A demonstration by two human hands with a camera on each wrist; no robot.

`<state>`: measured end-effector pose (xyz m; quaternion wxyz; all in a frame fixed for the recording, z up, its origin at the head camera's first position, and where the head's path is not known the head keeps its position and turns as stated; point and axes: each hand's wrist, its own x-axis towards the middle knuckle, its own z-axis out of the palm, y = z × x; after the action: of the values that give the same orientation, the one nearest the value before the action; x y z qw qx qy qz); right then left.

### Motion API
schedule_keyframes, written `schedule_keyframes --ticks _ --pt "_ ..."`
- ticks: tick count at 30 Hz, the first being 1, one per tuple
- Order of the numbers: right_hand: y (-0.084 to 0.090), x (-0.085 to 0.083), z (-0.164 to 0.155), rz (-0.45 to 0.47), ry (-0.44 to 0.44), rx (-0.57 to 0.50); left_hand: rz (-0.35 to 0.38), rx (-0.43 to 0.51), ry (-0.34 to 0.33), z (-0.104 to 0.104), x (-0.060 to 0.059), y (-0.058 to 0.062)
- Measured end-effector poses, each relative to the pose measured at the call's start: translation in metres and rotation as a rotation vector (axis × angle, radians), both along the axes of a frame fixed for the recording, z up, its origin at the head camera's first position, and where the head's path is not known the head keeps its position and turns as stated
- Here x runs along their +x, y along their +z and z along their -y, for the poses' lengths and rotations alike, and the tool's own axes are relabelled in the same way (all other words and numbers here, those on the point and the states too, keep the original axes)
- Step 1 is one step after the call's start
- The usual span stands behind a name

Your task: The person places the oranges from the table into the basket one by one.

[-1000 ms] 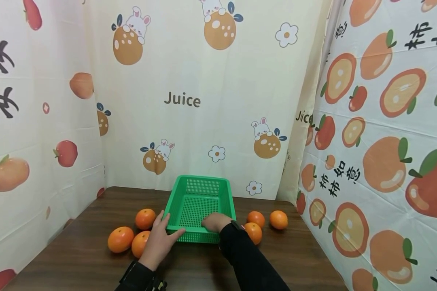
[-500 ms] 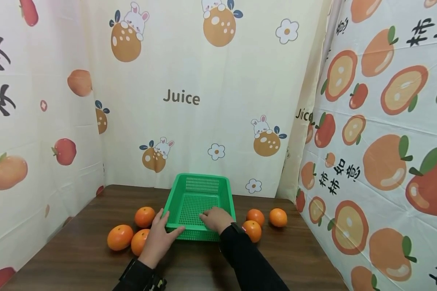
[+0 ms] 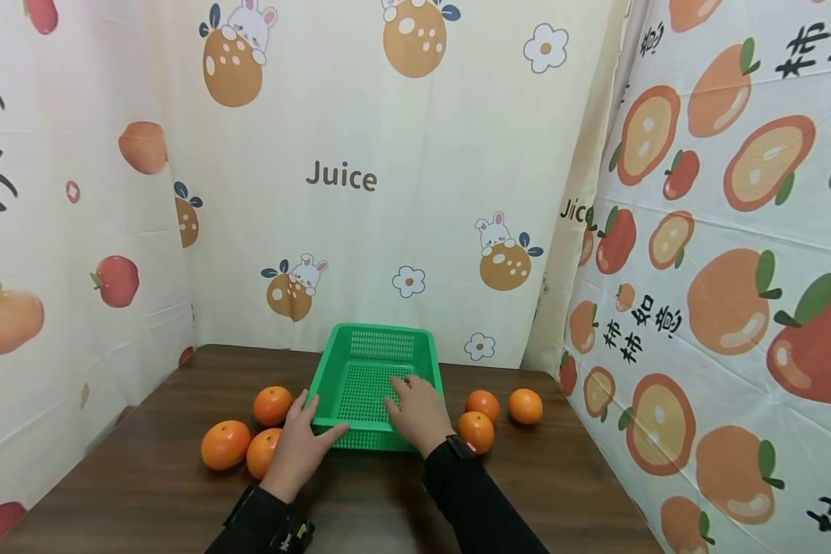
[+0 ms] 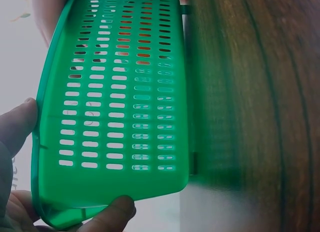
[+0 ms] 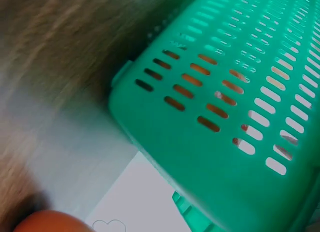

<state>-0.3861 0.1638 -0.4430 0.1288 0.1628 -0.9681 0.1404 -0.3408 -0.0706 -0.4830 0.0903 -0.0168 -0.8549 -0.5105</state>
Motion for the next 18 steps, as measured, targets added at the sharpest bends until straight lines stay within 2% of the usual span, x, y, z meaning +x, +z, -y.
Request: schedule_keyframes --ticks 9,18 --pt "-0.006 0.018 -0.013 -0.019 -0.004 -0.095 0.008 0.015 0.005 0.001 0.001 0.001" --pt "-0.014 0.038 -0.03 -0.028 -0.137 -0.222 0.004 0.016 -0.005 -0.001 0.001 0.0"
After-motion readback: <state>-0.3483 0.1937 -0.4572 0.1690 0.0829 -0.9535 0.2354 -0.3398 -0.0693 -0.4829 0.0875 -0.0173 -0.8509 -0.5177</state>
